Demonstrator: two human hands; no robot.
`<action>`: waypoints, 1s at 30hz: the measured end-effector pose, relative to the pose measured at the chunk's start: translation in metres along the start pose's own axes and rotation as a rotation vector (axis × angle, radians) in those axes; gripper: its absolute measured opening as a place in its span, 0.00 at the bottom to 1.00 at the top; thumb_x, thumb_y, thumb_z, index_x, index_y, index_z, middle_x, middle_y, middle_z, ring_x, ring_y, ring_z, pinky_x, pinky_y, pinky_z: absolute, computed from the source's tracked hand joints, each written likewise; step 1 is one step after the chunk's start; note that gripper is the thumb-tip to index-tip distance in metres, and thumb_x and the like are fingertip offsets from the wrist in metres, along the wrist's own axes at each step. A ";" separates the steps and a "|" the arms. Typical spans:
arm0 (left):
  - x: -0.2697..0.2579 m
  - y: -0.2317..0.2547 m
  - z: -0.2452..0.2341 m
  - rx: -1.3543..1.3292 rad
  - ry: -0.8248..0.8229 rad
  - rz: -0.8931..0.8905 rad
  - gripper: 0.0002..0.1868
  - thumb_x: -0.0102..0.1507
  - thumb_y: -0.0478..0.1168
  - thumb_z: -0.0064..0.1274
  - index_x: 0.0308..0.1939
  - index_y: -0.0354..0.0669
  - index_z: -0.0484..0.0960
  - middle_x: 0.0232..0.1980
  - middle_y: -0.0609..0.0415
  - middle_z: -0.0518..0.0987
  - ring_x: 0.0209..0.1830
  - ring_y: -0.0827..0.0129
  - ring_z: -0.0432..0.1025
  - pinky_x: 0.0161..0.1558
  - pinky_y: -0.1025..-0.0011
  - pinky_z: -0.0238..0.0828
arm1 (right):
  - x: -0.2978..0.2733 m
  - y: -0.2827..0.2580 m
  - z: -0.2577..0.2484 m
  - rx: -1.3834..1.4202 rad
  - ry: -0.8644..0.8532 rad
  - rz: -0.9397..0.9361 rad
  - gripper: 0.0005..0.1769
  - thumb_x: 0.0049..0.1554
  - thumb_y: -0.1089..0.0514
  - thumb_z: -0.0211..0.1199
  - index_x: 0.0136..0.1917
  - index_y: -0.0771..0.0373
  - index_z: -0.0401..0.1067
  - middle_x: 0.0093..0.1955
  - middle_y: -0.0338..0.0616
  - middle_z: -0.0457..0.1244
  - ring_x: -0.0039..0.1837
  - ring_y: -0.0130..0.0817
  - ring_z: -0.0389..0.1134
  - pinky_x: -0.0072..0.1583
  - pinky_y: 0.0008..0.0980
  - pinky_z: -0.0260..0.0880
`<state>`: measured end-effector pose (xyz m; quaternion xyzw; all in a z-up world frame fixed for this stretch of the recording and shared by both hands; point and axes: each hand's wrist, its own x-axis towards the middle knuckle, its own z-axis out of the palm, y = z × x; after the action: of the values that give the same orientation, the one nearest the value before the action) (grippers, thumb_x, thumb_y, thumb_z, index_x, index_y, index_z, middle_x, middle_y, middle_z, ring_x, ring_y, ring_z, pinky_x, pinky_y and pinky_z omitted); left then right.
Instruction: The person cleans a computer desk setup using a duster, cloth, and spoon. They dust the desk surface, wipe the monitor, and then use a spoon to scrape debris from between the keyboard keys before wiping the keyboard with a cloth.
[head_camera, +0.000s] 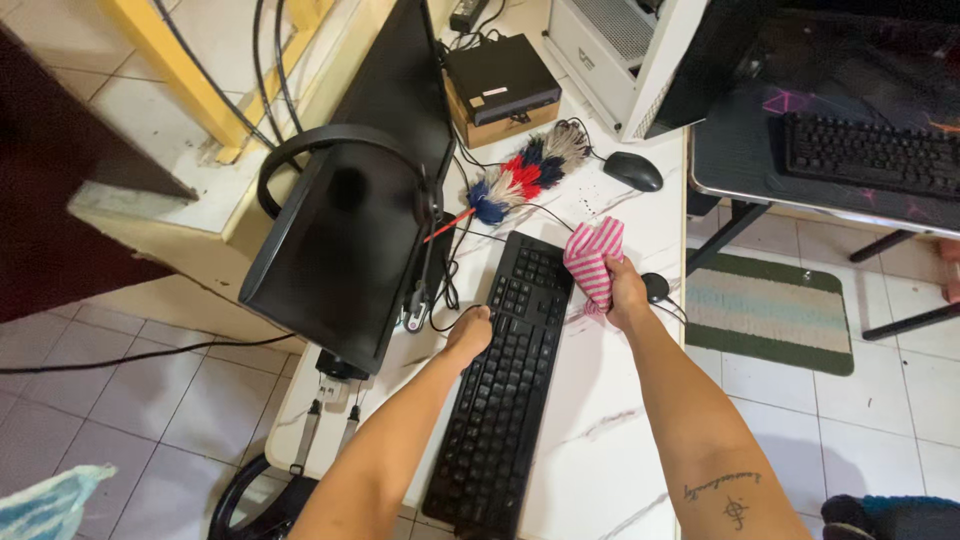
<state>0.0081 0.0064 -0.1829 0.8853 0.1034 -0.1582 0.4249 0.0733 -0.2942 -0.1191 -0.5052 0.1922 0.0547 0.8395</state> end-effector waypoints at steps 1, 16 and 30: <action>0.004 0.004 0.003 -0.028 0.007 -0.047 0.28 0.71 0.51 0.28 0.56 0.36 0.79 0.62 0.35 0.75 0.64 0.42 0.68 0.64 0.55 0.62 | 0.000 0.000 0.000 -0.001 -0.004 -0.009 0.14 0.67 0.54 0.48 0.63 0.59 0.64 0.55 0.43 0.67 0.53 0.33 0.70 0.56 0.38 0.72; 0.113 0.011 0.040 0.340 -0.067 0.180 0.16 0.63 0.37 0.40 0.47 0.40 0.84 0.51 0.37 0.82 0.52 0.43 0.77 0.53 0.52 0.72 | -0.178 -0.011 -0.055 0.121 -0.007 0.003 0.29 0.64 0.49 0.48 0.77 0.56 0.60 0.66 0.44 0.65 0.64 0.37 0.68 0.66 0.41 0.66; 0.033 0.079 0.019 0.425 0.019 0.170 0.19 0.66 0.44 0.44 0.50 0.35 0.84 0.52 0.38 0.83 0.53 0.45 0.78 0.53 0.52 0.74 | -0.259 0.001 -0.087 0.258 0.121 0.060 0.27 0.65 0.49 0.47 0.75 0.55 0.61 0.64 0.42 0.66 0.62 0.34 0.68 0.64 0.41 0.68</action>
<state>0.0602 -0.0559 -0.1490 0.9619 -0.0032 -0.1316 0.2398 -0.1887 -0.3425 -0.0580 -0.3895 0.2629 0.0238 0.8824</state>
